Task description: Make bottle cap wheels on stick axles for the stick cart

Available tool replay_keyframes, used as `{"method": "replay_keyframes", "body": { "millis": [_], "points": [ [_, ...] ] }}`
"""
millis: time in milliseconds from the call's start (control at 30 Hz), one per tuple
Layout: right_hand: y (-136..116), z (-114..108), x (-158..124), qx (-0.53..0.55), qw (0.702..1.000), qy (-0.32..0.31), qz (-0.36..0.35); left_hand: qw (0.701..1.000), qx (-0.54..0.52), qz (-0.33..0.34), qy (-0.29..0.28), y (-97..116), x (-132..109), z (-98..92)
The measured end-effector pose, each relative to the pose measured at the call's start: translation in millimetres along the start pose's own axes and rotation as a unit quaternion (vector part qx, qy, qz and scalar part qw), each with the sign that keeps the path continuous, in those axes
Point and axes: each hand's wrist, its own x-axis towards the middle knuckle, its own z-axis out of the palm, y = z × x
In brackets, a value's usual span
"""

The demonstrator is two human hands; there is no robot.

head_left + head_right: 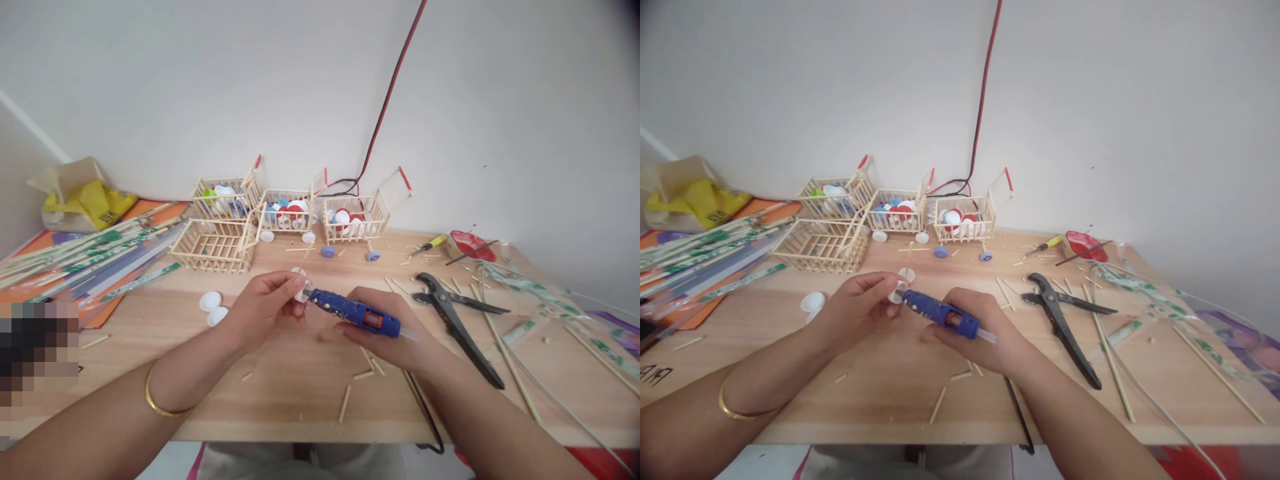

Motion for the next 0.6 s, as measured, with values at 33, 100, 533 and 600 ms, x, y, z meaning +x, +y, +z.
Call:
{"method": "replay_keyframes", "body": {
  "millis": [33,100,533,600],
  "points": [
    [0,-2,-1,0.007,1.0,0.004,0.008,1.0,-0.018,0.006,0.001,1,1,-1.2],
    [0,-6,-2,0.036,0.999,0.023,0.029,0.999,-0.052,0.014,-0.003,5,2,-3.1],
    [7,-14,3,-0.096,0.988,0.1,0.066,0.985,-0.154,-0.052,-0.06,7,1,-2.8],
    [6,-13,3,-0.085,0.989,0.098,0.066,0.984,-0.157,-0.054,-0.064,8,2,-3.1]
  ]
}}
